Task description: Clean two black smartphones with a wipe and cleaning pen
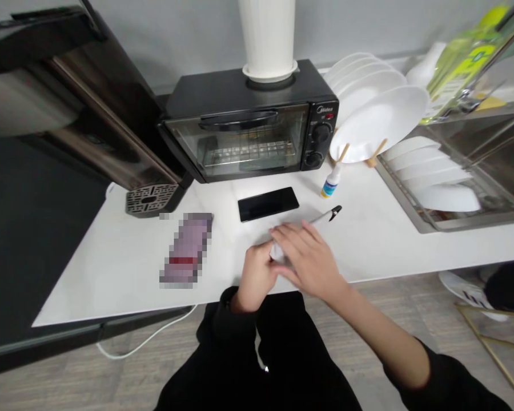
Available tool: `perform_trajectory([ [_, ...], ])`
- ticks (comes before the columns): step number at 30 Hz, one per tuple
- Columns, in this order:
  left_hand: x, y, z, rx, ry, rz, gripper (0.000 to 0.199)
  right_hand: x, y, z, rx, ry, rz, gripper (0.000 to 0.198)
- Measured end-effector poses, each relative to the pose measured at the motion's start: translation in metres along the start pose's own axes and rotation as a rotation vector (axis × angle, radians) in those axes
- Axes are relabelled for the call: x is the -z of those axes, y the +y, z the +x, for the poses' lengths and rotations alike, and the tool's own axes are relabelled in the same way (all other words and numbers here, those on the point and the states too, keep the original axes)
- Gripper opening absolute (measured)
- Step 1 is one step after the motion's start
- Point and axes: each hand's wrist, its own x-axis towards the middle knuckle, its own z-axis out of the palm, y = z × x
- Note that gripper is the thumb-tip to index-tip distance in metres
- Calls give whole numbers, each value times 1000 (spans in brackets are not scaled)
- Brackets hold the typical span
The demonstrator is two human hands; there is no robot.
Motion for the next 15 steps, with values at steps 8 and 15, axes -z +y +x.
perform_trajectory([
  [8,4,-1,1,-49,-4,-63,16,-2,-2,-1,-34,24,35,69],
  [15,2,0,1,17,19,-46,26,3,8,-3,-254,120,-65,67],
])
